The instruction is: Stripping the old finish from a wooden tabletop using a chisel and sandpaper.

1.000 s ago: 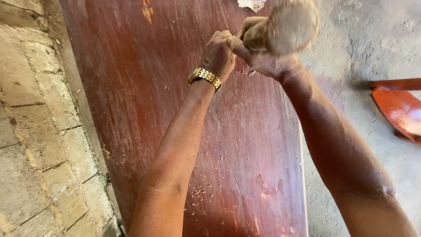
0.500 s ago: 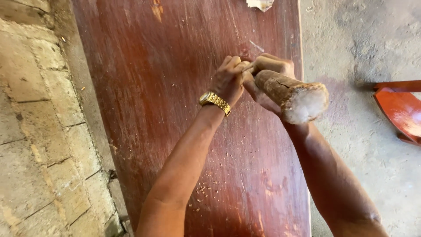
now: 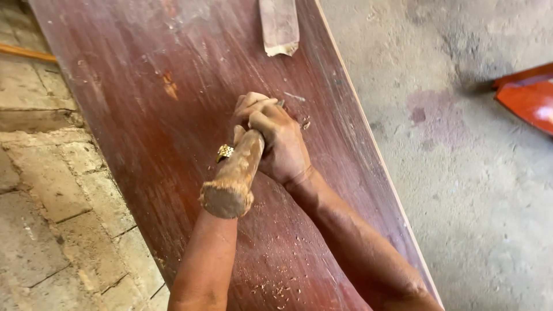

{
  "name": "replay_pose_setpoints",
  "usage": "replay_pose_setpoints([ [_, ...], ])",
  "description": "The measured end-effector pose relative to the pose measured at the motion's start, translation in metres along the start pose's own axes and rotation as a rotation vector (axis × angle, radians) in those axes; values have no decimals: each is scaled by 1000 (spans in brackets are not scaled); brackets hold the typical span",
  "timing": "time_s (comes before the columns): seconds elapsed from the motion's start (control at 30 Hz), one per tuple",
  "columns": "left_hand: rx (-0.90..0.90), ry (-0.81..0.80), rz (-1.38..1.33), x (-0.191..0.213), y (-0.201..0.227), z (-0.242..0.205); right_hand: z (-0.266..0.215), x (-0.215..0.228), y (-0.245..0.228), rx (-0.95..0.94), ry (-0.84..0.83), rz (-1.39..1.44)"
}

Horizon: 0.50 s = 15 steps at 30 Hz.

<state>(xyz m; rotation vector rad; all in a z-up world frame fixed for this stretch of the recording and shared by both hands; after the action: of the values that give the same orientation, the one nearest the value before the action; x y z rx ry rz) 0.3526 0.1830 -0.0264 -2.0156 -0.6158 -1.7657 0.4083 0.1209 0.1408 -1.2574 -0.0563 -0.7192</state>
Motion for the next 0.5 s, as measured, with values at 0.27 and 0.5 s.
replay_pose_setpoints([
  [0.27,168,-372,399,-30,-31,-31,-6,7,33,-248,-156,126],
  [0.5,255,-654,779,64,21,-44,-43,31,6,-329,-114,172],
])
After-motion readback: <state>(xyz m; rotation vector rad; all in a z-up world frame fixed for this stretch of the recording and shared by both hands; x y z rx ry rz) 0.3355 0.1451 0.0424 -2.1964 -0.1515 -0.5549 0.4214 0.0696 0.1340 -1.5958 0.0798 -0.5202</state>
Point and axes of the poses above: each hand's wrist, its own z-axis towards the middle knuckle, its own x-axis out of the back of the hand, y = z × x, the point moved 4 cm from there along z, towards the middle knuckle, and after that the axes turned 6 degrees about -z, right-handed, at the moved point
